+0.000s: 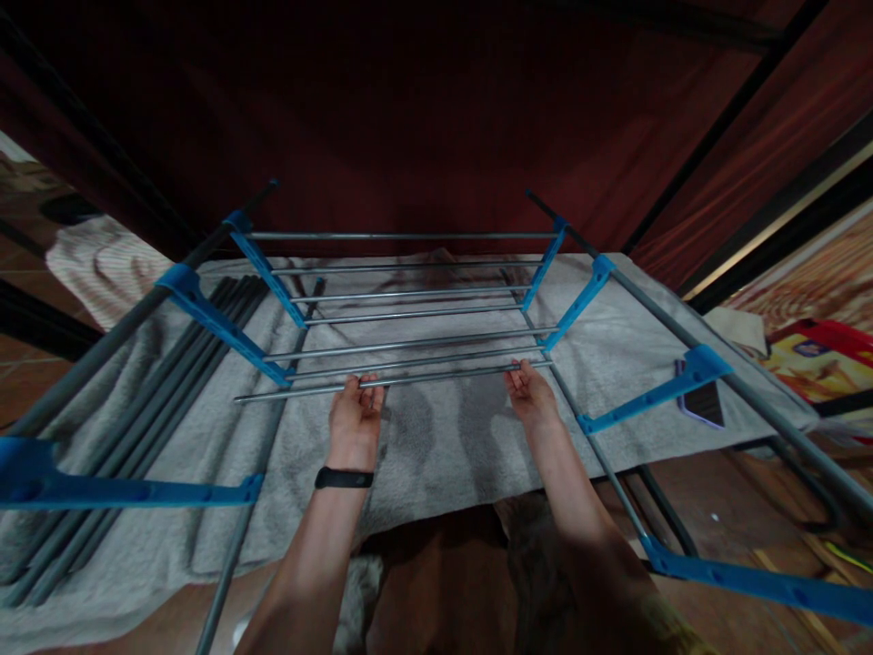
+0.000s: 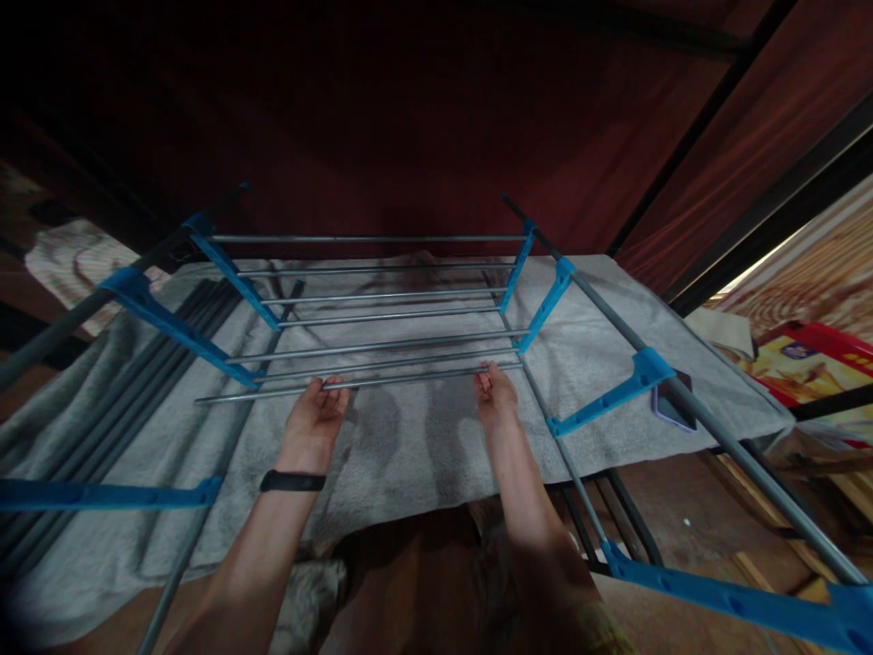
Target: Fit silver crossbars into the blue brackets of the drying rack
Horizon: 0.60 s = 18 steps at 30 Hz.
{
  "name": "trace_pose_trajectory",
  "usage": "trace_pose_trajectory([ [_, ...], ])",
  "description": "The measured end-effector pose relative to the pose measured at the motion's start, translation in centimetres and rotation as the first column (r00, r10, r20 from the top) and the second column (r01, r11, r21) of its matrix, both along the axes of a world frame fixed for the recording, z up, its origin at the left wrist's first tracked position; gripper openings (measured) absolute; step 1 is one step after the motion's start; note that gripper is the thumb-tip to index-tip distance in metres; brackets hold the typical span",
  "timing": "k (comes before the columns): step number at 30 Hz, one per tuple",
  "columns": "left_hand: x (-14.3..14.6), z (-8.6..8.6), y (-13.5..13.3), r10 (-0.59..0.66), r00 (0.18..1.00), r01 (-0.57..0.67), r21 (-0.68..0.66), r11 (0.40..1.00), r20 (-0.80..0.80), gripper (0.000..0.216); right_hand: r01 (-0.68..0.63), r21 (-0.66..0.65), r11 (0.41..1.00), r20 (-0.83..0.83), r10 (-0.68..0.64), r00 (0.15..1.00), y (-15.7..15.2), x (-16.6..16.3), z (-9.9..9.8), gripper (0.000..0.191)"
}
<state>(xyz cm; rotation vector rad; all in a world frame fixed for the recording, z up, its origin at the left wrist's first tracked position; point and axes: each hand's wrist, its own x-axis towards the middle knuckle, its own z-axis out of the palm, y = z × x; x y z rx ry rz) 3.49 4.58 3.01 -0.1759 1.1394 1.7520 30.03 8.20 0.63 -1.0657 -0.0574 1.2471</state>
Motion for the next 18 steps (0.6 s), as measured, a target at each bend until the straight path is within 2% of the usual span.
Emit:
trace_pose_trajectory([
  [9, -0.09, -0.37, 0.18, -0.003, 1.000, 0.002, -0.057, 0.998, -0.027, 0.011, -0.011, 0.019, 1.000, 0.001, 0.011, 1.000, -0.13, 0.00, 0.31, 0.017],
  [18, 0.13, -0.23, 0.05, 0.012, 1.000, -0.011, -0.026, 1.000, 0.004, 0.019, -0.024, 0.073, 0.997, -0.025, 0.026, 0.999, -0.33, -0.40, 0.07, 0.016],
])
